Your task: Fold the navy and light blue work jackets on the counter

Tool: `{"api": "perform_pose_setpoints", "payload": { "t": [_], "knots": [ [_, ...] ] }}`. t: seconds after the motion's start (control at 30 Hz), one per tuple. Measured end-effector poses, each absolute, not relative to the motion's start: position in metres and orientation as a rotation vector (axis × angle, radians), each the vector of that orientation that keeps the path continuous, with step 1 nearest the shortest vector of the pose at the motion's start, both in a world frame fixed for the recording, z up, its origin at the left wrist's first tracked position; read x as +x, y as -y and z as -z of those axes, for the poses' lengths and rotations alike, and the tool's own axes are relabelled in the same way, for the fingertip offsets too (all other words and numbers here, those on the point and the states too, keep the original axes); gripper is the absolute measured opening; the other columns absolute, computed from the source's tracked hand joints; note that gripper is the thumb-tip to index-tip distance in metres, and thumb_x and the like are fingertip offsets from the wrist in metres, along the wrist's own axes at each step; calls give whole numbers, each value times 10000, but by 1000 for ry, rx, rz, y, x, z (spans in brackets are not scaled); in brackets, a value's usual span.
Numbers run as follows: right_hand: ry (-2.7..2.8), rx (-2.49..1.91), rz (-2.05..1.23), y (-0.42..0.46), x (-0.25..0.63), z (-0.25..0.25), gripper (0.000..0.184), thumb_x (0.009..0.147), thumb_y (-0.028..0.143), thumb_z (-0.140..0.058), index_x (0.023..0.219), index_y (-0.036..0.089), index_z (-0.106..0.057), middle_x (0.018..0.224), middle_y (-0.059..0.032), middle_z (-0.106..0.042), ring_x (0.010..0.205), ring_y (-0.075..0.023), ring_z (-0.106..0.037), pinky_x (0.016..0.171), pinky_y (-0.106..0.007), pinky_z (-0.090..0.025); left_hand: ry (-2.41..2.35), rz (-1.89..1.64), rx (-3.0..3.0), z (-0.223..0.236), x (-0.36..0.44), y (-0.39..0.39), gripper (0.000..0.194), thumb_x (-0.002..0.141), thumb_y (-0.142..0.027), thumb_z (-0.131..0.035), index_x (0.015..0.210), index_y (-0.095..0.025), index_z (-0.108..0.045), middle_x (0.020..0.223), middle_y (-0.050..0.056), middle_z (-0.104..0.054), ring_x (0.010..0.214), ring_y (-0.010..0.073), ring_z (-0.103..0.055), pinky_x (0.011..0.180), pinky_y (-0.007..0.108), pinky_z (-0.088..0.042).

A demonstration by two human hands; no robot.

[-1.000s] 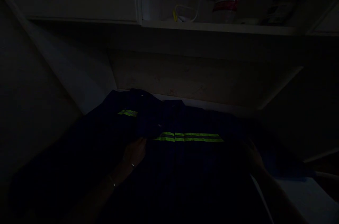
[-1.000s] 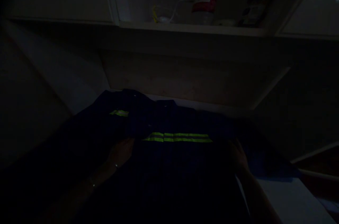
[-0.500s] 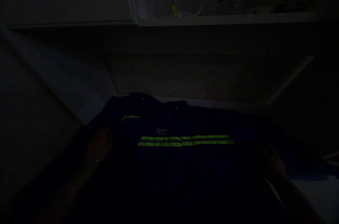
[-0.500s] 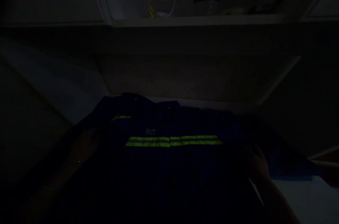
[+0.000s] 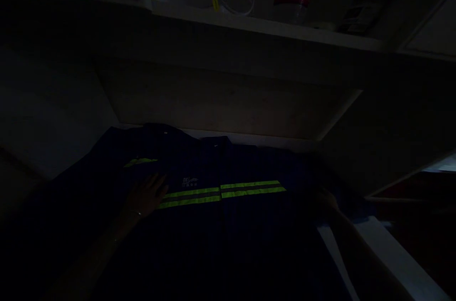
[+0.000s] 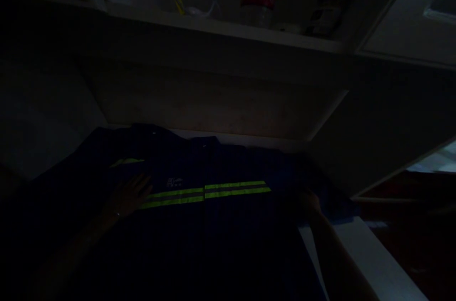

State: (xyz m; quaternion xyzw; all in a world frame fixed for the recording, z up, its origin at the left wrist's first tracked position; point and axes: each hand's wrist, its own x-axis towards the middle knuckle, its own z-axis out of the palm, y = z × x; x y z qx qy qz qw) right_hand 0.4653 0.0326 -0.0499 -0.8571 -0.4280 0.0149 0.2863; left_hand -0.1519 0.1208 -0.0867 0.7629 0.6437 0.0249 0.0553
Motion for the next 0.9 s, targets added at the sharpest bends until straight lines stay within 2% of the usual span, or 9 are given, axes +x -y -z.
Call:
{"api": "perform_pose_setpoints", "payload": {
  "t": [0.07,0.13,0.23,0.33,0.43,0.53,0.63,0.8,0.9],
  "knots": [
    [1058,-2353,8,-38,464,47,469,776,321,-527,1141,75,-689,1099,-249,-661,1014,-375,-643,799,-476,-500,-1991,-37,2263,86,-152,-123,555,910,-456,-346,1423,-274,-455,1553,87,-367,1437,307,-293,1129,611,-187],
    [952,-2406,95,-47,460,40,532,790,332,-505,1211,33,-638,1339,-319,-493,1151,-438,-560,859,-536,-474,-2030,13,2231,81,-149,-127,593,897,-499,-349,1431,-261,-446,1551,102,-367,1418,331,-325,1110,624,-217],
    [1051,-2391,373,-72,444,27,532,864,366,-444,1313,109,-567,1561,-248,-195,1324,-449,-386,981,-578,-395,-2095,-90,2333,70,-145,-141,638,902,-539,-318,1425,-201,-458,1530,127,-398,1369,343,-397,1107,592,-256],
    [1622,-2298,432,-112,428,21,478,934,287,-341,1372,182,-502,1485,-152,-407,1281,-304,-466,1035,-444,-391,-2099,-301,2480,65,-147,-161,634,928,-518,-269,1420,-168,-462,1516,120,-423,1347,314,-431,1124,508,-276],
    [1980,-2390,231,-152,427,26,495,950,212,-287,1421,158,-429,1403,-131,-517,1241,-225,-504,1016,-343,-405,-2124,-222,2453,72,-161,-178,581,939,-431,-262,1415,-176,-474,1523,113,-413,1363,313,-416,1121,531,-277],
    [1932,-2579,176,-175,440,35,441,957,249,-312,1334,180,-531,1358,-149,-556,1199,-283,-541,959,-453,-441,-2178,-12,2379,87,-182,-183,565,933,-353,-264,1439,-174,-441,1527,117,-397,1388,310,-385,1126,579,-247],
    [1934,-2642,180,-179,458,47,407,929,192,-350,1245,201,-608,1285,-136,-610,1156,-301,-569,983,-535,-396,-2120,214,2460,104,-200,-178,539,904,-262,-298,1400,-209,-501,1554,90,-337,1443,316,-280,1146,615,-159],
    [1976,-2647,300,-177,476,70,495,931,182,-320,1403,203,-466,1473,-159,-431,1257,-305,-483,999,-551,-375,-2092,372,2518,119,-210,-176,562,862,-220,-348,1401,-296,-488,1584,41,-249,1476,324,-164,1142,658,-37],
    [2032,-2669,296,-179,478,78,483,934,222,-336,1397,210,-470,1446,-158,-454,1269,-309,-456,993,-551,-374,-2089,333,2471,117,-209,-180,564,845,-269,-384,1399,-299,-490,1594,34,-232,1482,320,-141,1150,645,-28]
  ]
}}
